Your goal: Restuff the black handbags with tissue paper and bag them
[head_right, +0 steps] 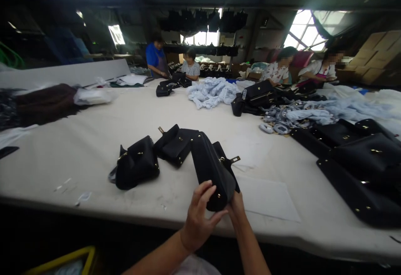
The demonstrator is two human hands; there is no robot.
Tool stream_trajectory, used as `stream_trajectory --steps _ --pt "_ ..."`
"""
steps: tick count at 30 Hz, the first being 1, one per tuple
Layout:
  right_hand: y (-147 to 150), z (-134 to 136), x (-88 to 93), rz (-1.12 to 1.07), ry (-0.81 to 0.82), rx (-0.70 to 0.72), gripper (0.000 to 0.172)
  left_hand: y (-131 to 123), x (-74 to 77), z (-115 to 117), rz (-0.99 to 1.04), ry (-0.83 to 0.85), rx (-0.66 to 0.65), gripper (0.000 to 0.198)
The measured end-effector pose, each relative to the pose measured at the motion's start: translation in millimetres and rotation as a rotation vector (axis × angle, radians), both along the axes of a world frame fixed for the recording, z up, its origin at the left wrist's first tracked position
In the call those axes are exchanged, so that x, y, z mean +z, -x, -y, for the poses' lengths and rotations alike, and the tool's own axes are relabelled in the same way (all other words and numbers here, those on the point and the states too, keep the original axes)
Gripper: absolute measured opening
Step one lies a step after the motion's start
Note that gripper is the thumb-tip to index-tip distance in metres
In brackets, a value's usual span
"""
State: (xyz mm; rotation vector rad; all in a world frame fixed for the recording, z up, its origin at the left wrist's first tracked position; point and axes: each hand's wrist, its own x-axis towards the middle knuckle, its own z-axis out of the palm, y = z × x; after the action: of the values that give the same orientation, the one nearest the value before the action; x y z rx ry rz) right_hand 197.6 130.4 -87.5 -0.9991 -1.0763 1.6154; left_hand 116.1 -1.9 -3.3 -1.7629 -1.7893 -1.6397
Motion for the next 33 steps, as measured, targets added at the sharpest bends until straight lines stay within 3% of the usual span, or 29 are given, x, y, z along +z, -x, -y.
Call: stream_trajectory --steps 3,6,10,12,14,16,18,20,23,25,27,29,33 --pt "5 -4 0.4 -0.080 0.065 -0.031 0.026 14 0.1 0 0.070 0.017 0.045 0.061" --pt "3 -12 12.3 -0.174 0.067 -0.081 0.035 29 -3.6 10 0.068 0.026 0.014 0.058" --pt "-16 -34 50.8 -0.263 -0.003 -0.192 0.044 49 -17.0 37 0.128 0.132 -0.058 0.043" --pt "-29 -48 77.5 -0.255 -0.106 -0.194 0.041 58 -22.0 46 0.194 0.185 0.015 0.033" --pt "-40 -60 105.0 -0.185 -0.254 -0.095 0.036 65 -19.5 48 0.253 0.166 0.158 0.028" --pt "-45 -68 129.6 -0.050 -0.412 0.065 0.030 70 -6.8 41 0.281 0.096 0.259 0.031" --pt "-45 -71 147.6 0.089 -0.534 0.227 0.027 76 13.3 29 0.261 0.063 0.274 0.050" --pt "-39 -70 156.3 0.176 -0.563 0.383 0.028 85 33.7 14 0.255 0.134 0.209 0.077" --pt "-27 -68 149.2 0.223 -0.461 0.498 0.036 103 49.9 -8 0.465 0.301 0.042 0.094" --pt "-19 -68 134.0 0.231 -0.403 0.444 0.041 112 47.0 -18 0.666 0.396 -0.057 0.086" --pt "-12 -69 116.3 0.230 -0.392 0.323 0.046 114 35.5 -24 0.768 0.459 -0.084 0.063" --pt "-11 -64 101.9 0.227 -0.404 0.162 0.047 108 20.5 -25 0.781 0.459 -0.029 0.045" --pt "-22 -27 92.6 0.255 -0.497 -0.257 0.036 88 2.3 -19 0.605 0.270 0.129 0.035"
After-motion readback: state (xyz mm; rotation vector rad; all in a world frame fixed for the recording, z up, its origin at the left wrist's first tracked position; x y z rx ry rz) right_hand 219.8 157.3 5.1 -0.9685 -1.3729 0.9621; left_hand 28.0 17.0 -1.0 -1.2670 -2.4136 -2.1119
